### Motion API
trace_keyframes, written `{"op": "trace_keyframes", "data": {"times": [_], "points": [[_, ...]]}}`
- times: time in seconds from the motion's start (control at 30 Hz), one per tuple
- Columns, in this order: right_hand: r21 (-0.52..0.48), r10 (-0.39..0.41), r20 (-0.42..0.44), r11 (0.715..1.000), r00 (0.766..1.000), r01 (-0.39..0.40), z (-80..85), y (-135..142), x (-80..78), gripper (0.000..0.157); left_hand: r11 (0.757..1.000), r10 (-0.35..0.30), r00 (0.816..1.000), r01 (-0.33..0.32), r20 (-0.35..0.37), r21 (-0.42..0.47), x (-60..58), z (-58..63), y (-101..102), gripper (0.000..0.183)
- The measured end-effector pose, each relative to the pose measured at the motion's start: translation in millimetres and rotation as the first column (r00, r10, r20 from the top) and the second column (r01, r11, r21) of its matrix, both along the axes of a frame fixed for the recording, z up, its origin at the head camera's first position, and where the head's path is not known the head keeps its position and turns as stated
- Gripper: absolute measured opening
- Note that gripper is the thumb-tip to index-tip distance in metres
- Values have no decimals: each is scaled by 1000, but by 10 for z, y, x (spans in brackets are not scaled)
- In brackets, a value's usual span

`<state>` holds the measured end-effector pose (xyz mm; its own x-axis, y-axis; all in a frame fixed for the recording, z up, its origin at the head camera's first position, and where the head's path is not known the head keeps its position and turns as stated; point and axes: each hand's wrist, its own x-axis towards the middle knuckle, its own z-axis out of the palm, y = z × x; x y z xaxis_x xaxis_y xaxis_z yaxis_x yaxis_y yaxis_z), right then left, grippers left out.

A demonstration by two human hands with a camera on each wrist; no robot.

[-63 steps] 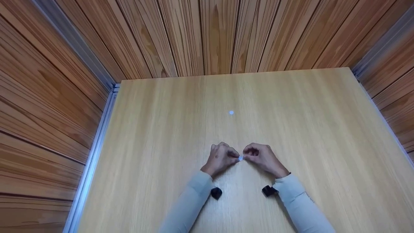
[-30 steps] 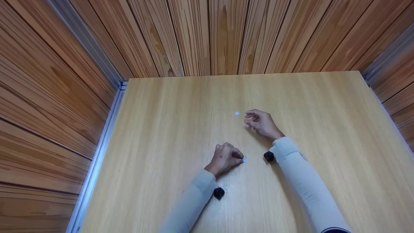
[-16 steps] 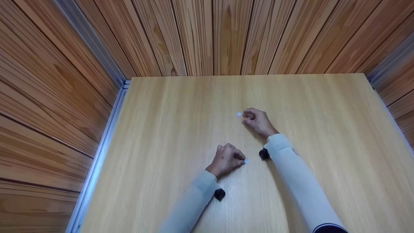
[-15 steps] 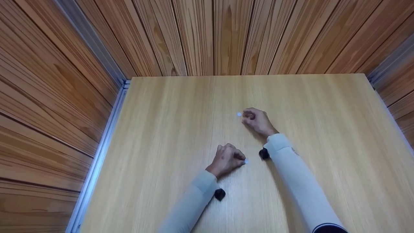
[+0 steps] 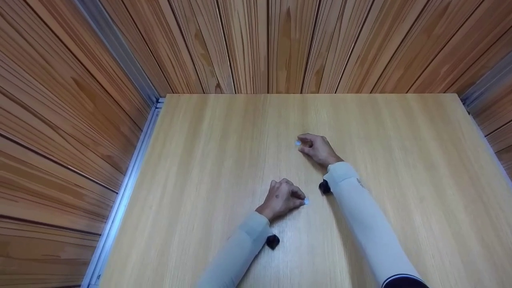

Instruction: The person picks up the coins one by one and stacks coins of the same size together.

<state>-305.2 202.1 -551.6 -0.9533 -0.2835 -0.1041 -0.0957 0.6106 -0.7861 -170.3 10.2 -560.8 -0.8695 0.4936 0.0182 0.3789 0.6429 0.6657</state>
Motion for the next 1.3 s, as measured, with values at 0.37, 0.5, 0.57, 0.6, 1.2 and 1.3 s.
{"op": "trace_keyframes", "data": {"times": [0.37, 0.5, 0.57, 0.6, 1.2, 1.3], "points": [[58, 33, -54, 998, 998, -29, 15, 16, 52, 41, 999, -15, 999, 13, -50, -39, 18, 5, 29, 8], [86, 68, -75, 994, 995, -62, 3, -4, 62, 39, 999, -13, 999, 12, -43, -37, 27, 4, 25, 8], [76, 63, -85, 995, 994, -57, -2, -13, 70, 34, 999, -12, 999, 11, -41, -36, 31, 3, 18, 8], [65, 55, -89, 997, 995, -49, -6, -14, 75, 32, 999, -12, 999, 11, -40, -36, 32, 1, 15, 9], [-82, -69, 11, 994, 998, 69, -44, 97, 209, 21, 1000, -18, 998, 17, -56, -22, 10, -4, -1, 8], [-85, -72, 6, 994, 997, 72, -61, 114, 254, 18, 999, -21, 998, 19, -57, -31, 12, -16, 0, 8]]}}
